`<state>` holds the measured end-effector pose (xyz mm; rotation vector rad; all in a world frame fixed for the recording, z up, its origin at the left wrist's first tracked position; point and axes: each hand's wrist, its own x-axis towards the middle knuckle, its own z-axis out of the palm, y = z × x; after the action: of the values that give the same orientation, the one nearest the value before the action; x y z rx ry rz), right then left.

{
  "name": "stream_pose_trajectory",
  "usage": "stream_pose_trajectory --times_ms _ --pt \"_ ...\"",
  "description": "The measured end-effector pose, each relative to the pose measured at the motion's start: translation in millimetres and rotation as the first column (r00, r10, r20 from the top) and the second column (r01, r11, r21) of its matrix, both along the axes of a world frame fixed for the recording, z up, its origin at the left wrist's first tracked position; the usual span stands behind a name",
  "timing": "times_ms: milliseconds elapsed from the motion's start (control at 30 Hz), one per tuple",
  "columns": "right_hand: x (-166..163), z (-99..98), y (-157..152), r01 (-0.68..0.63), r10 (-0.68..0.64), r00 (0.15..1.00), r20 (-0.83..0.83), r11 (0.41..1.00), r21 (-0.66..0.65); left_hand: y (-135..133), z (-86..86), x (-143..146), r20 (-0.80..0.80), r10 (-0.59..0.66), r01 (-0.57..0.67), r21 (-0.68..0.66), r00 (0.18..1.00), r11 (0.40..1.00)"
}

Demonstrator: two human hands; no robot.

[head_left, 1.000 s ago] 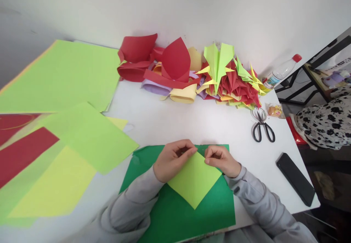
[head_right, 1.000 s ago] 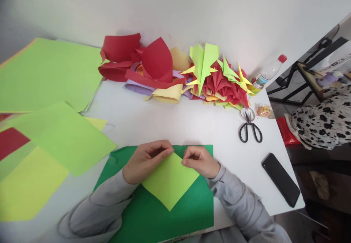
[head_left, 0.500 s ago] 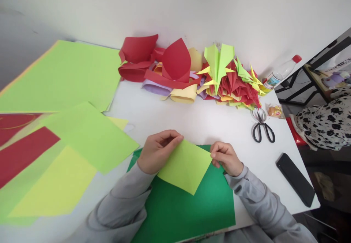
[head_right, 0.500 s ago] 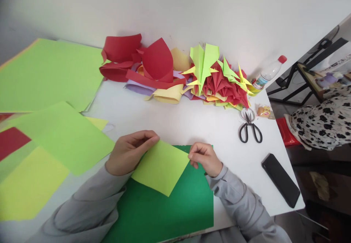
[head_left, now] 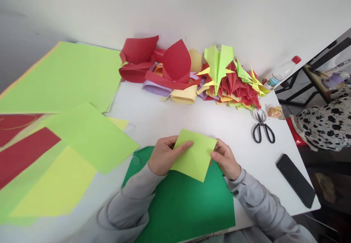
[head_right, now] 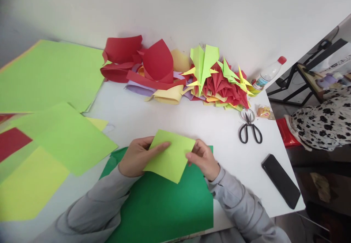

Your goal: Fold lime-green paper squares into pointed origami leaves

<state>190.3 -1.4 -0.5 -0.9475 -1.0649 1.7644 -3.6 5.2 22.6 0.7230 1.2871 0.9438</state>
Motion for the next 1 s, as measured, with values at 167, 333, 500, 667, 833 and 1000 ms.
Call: stream_pose_trajectory --times_ms 167,333,500,667,833,1000 --pt "-4.1 -0.6 -5.2 -0.246 0.254 0.959 0.127 0.966 -0.075 1.3 -7.2 1.4 -0.028 0.17 -0.169 0.029 0.985 0.985" --pt "-1.1 -1.5 -4.8 -0.227 0.249 0.956 0.156 0.963 -0.147 1.4 -9.2 1.7 0.012 0.054 -0.053 -0.033 0.998 0.998" --pt "-2.8 1.9 -5.1 -0.235 0.26 0.956 0.135 0.956 -0.174 -0.9 -8.6 3.2 -0.007 0.093 -0.093 -0.04 0.996 0.995" --pt "-5.1 2.1 -5.4 -0.211 0.239 0.961 0.138 0.959 -0.191 1.2 -7.9 0.3 -0.014 0.122 -0.123 -0.016 0.992 0.992" --pt "-2.6 3.0 -6.7 -0.203 0.236 0.957 0.169 0.96 -0.193 5.4 -5.1 -3.5 0.04 0.246 -0.244 -0.053 0.968 0.968" --pt "-2.8 2.3 -7.7 -0.162 0.187 0.97 0.152 0.973 -0.162 5.3 -7.8 -4.6 -0.014 0.243 -0.243 -0.006 0.97 0.97"
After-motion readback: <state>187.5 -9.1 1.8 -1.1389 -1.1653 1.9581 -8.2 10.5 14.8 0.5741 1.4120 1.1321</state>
